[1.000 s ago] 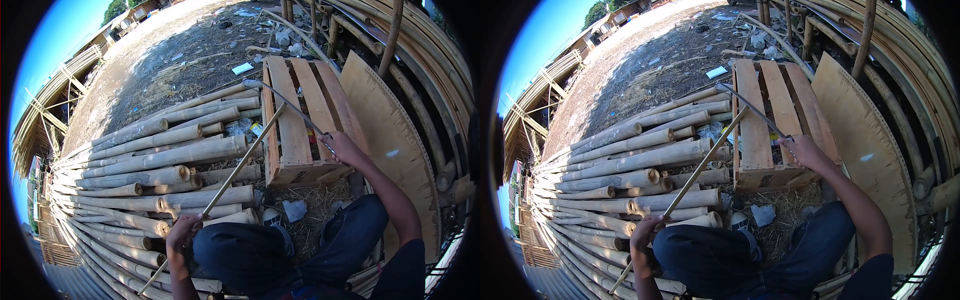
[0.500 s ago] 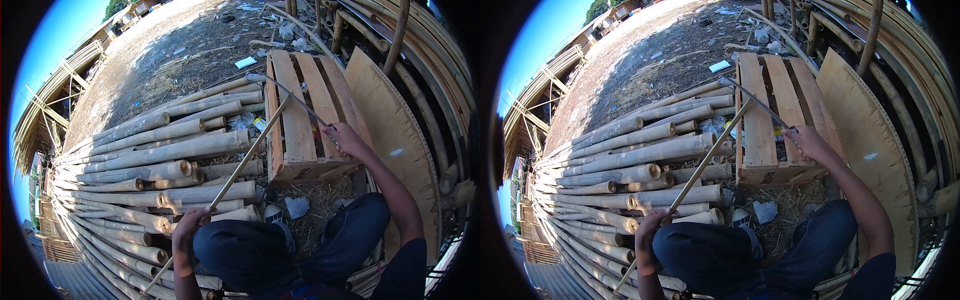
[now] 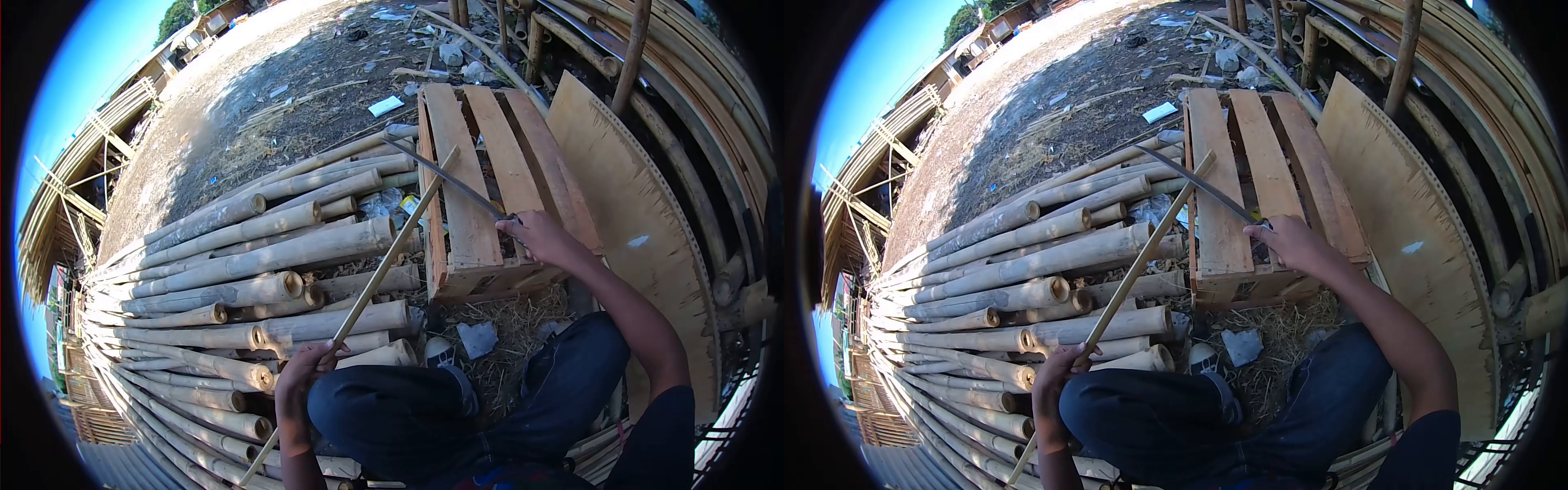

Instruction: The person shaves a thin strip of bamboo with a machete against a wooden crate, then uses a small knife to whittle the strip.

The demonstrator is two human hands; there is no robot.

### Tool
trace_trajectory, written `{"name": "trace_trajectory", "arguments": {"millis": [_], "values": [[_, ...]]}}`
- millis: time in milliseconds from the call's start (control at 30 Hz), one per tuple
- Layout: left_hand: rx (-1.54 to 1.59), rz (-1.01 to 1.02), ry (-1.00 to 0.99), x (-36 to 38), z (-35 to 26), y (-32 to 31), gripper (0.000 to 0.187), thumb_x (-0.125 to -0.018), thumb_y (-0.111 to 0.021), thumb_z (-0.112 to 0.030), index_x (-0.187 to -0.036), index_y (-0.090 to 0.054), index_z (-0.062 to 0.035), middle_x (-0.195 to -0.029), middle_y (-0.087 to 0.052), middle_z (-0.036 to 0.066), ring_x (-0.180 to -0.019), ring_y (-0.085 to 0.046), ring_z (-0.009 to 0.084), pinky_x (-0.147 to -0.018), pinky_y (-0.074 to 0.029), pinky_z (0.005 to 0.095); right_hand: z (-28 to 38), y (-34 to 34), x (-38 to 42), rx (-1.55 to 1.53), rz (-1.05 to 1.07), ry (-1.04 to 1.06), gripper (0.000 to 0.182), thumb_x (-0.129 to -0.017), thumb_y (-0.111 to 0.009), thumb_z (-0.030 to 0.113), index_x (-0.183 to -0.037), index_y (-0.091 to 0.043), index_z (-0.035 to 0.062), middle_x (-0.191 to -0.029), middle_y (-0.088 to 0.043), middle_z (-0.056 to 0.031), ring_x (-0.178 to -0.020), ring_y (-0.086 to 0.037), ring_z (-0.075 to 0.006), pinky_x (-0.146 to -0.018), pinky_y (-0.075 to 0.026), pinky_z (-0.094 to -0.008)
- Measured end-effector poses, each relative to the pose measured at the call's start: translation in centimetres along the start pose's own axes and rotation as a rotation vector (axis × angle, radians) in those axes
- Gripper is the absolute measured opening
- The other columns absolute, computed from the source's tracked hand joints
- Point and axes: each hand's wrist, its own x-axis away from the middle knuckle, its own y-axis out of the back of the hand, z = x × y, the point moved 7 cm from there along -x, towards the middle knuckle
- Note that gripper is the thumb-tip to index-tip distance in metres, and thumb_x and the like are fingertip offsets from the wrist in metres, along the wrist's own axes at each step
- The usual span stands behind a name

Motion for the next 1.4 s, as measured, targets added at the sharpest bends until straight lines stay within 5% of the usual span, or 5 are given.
{"name": "trace_trajectory", "arguments": {"millis": [200,367,467,700,1400], "values": [[0.103,-0.16,0.016,0.9,1.5,0.4,0.03,-0.095,-0.06,-0.028,-0.099,-0.065,0.0013,-0.058,-0.038,-0.007,-0.046,-0.034,0.0033,-0.044,-0.027,0.0188,1.0,0.4,-0.8,0.206,-0.083,0.378,0.066,-0.097,-0.048,0.056,-0.08,-0.06,-0.0071,-0.054,-0.052,-0.0166,-0.052,-0.061,-0.0298,-0.051,-0.045,-0.041],[0.083,-0.165,-0.065,1.4,0.6,0.5,0.039,-0.097,-0.059,-0.033,-0.108,-0.068,0.0033,-0.058,-0.042,-0.007,-0.048,-0.033,0.0022,-0.045,-0.024,0.0199,-0.3,0.9,0.5,-0.047,0.013,-0.144,0.062,-0.096,-0.051,0.054,-0.085,-0.06,-0.0066,-0.063,-0.057,-0.0225,-0.066,-0.061,-0.0399,-0.065,-0.045,-0.0476],[0.057,-0.155,-0.095,1.1,0.6,0.4,0.039,-0.096,-0.06,-0.032,-0.107,-0.067,0.0042,-0.057,-0.042,-0.007,-0.048,-0.034,0.0026,-0.045,-0.025,0.0198,0.8,-0.7,0.7,0.26,0.015,0.267,0.061,-0.096,-0.053,0.052,-0.085,-0.06,-0.0073,-0.063,-0.058,-0.0209,-0.064,-0.061,-0.0382,-0.064,-0.046,-0.0466],[-0.093,-0.108,-0.07,0.6,-0.1,0.5,0.036,-0.096,-0.06,-0.027,-0.108,-0.066,0.0058,-0.057,-0.04,-0.006,-0.047,-0.034,0.0029,-0.045,-0.025,0.0198,0.1,1.2,-1.8,-0.072,0.026,-0.079,0.06,-0.094,-0.056,0.053,-0.077,-0.053,-0.0042,-0.053,-0.049,-0.0093,-0.046,-0.053,-0.0204,-0.051,-0.044,-0.038],[-0.098,-0.067,-0.1,-1.0,-1.8,-1.6,0.029,-0.098,-0.06,-0.026,-0.103,-0.067,0.0013,-0.056,-0.034,-0.009,-0.049,-0.028,0.0027,-0.046,-0.02,0.0219,2.8,-1.5,-0.1,0.202,0.012,0.15,0.068,-0.094,-0.053,0.058,-0.071,-0.059,-0.0058,-0.059,-0.056,-0.0198,-0.059,-0.061,-0.0365,-0.06,-0.045,-0.0477]]}}
